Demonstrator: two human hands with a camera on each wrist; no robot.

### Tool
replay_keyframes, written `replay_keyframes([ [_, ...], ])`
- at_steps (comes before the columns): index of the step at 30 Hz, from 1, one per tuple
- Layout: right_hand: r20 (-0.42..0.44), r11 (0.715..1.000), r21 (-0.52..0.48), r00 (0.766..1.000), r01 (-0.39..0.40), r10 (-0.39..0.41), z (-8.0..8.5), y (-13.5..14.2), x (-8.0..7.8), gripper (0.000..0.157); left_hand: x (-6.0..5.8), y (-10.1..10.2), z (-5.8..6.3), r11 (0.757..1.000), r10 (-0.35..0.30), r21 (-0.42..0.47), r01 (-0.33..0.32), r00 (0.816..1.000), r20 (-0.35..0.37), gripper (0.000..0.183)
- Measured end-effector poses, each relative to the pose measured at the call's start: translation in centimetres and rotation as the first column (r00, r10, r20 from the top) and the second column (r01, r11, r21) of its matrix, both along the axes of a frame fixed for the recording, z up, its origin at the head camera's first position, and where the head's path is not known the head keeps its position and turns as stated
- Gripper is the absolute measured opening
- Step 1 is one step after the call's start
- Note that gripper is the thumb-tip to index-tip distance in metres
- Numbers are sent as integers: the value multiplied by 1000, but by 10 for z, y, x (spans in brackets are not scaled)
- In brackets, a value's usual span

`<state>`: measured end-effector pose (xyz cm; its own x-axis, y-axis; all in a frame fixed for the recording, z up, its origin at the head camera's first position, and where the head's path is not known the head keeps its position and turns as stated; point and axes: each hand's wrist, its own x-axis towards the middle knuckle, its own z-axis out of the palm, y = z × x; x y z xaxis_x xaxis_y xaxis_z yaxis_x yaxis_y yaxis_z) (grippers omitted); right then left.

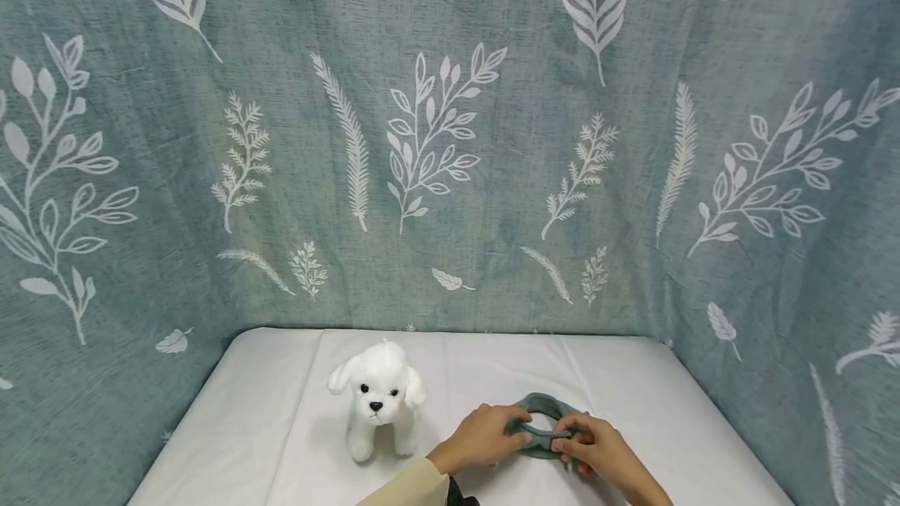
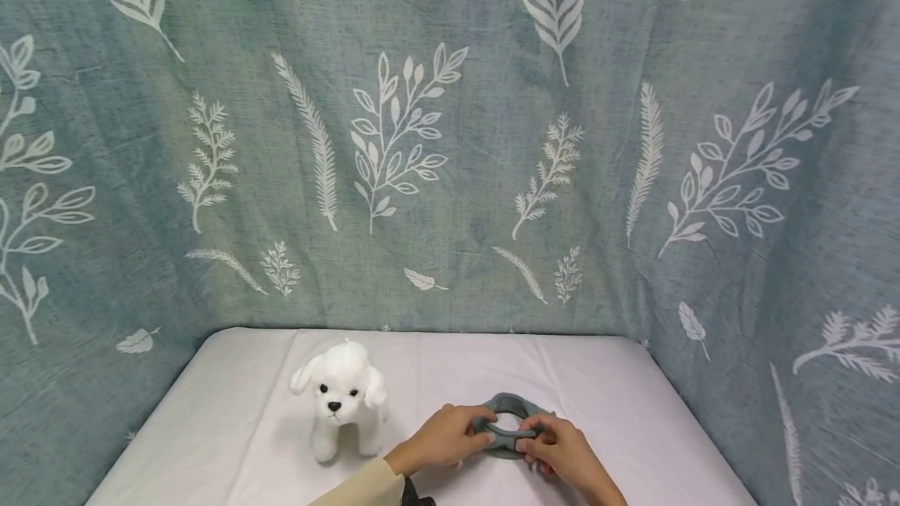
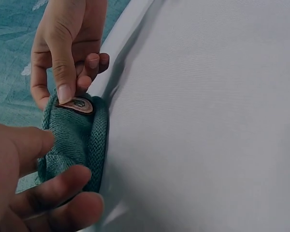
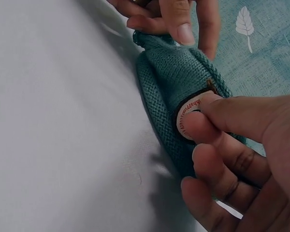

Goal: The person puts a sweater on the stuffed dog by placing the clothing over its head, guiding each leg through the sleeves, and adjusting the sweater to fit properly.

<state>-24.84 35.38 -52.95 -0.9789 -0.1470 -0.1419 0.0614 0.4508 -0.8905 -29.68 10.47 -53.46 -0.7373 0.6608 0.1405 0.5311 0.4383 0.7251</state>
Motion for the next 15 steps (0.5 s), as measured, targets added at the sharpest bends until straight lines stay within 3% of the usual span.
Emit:
replay_keyframes([
  [5, 21, 999, -29, 1000, -14, 15, 3, -1, 1, 39, -3, -1, -1, 999, -17, 46, 14, 997, 82, 25],
  [9, 35, 999, -27, 999, -17, 18, 3, 1, 0, 51, -4, 1, -4, 997, -13, 77, 5, 995, 100, 8],
  [12, 43, 1000, -9, 999, -3, 3, 2, 2, -1, 61, -4, 3, -5, 996, -9, 94, 0, 995, 97, 6],
  [15, 42, 1000, 6, 999, 4, -4, 1, 4, -1, 57, -4, 4, -4, 994, -17, 111, 4, 994, 110, 7],
])
